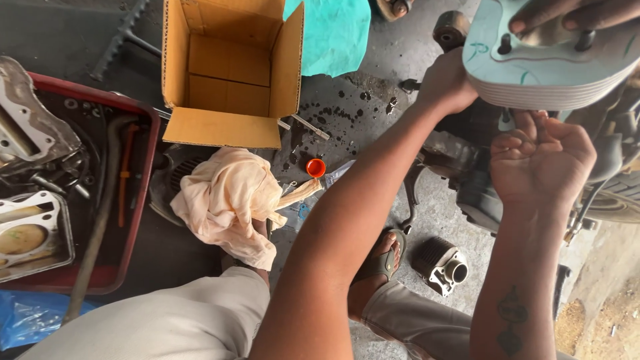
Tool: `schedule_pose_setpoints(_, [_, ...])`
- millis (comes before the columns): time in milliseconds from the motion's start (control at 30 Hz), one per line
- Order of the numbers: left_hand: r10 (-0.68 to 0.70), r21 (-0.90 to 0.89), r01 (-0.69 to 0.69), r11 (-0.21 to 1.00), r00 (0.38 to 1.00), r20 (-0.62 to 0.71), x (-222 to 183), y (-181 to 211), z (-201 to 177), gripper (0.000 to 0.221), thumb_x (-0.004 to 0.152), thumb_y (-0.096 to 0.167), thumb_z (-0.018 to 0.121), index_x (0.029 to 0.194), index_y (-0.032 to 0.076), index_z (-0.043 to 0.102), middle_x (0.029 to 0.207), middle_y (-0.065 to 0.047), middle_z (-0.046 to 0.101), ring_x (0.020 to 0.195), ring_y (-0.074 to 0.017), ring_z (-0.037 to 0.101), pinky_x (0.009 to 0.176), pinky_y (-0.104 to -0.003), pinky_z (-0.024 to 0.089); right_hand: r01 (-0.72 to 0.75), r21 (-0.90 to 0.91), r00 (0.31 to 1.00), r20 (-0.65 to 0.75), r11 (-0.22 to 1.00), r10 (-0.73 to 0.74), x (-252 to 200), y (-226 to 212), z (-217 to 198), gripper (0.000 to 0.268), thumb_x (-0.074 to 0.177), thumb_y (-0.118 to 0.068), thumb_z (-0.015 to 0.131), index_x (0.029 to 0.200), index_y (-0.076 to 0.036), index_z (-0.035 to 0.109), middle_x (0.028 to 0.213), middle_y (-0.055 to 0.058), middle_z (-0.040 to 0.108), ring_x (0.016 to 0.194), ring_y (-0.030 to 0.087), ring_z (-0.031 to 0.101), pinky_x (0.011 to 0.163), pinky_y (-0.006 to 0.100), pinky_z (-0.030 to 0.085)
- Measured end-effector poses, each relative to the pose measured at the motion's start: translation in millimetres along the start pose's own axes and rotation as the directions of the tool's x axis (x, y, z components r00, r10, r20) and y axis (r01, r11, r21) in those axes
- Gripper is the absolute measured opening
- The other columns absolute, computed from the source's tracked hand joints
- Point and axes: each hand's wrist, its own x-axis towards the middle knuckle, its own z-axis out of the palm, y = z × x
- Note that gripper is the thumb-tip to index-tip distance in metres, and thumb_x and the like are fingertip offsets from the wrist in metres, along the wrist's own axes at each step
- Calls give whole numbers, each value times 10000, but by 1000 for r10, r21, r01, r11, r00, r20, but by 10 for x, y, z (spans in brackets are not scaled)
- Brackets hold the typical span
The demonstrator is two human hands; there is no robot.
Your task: Replacing or repairing the cylinder block and piston assembly on a motorcycle engine.
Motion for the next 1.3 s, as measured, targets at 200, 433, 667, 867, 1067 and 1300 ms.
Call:
schedule_pose_setpoints(200, [94, -100, -98, 990, 994, -49, -146, 77, -202, 390, 809, 390, 691, 1040, 75, 704, 1026, -161, 768, 965, -364, 735, 819, -453, 598, -23, 99, 1000, -10, 995, 24, -71, -38, 57, 465, 905, -27, 508, 1361, 28, 442, 1380, 216, 585, 713, 159, 484, 692, 273, 470])
schedule_pose_setpoints(433, [278, 39, -276, 960, 959, -57, -45, -132, -18, 314, 846, 322, 710, 1053, 87, 711, 1036, -124, 771, 984, -328, 744, 863, -448, 597, -21, 220, 997, -65, 975, 36, -75, -60, 66, 417, 909, 17, 477, 1322, 59, 438, 1374, 260, 582, 673, 161, 465, 665, 276, 484])
schedule_pose_setpoints(667, [287, -63, -293, 954, 954, -84, -172, 65, -100, 338, 756, 319, 796, 1006, 99, 737, 972, -110, 777, 915, -314, 749, 766, -422, 609, -7, 231, 999, -46, 973, 18, -87, -30, 55, 413, 898, 6, 483, 1304, 71, 451, 1365, 249, 571, 659, 164, 456, 665, 278, 484])
schedule_pose_setpoints(867, [337, 52, -334, 941, 918, -208, -268, 147, 4, 323, 746, 271, 787, 1001, 87, 712, 947, -124, 757, 890, -340, 732, 751, -439, 604, 9, 227, 999, -38, 974, -1, -105, -13, 63, 395, 904, -2, 491, 1290, 77, 458, 1346, 244, 569, 648, 156, 442, 670, 273, 477])
schedule_pose_setpoints(1067, [327, 57, -322, 945, 936, -127, -273, 93, 28, 201, 815, 164, 718, 999, 86, 701, 936, -122, 758, 893, -338, 738, 762, -442, 609, 5, 227, 1000, -27, 974, 1, -79, -14, 34, 384, 906, -12, 498, 1279, 69, 465, 1338, 230, 568, 646, 157, 439, 670, 272, 472])
schedule_pose_setpoints(1300, [408, 81, -419, 904, 905, 120, -267, 75, -126, 200, 857, 187, 740, 1036, 99, 724, 981, -112, 777, 931, -301, 753, 785, -426, 606, 5, 217, 999, -33, 976, 3, -77, -9, 32, 381, 899, -29, 507, 1268, 58, 470, 1323, 220, 586, 644, 157, 436, 672, 272, 473])
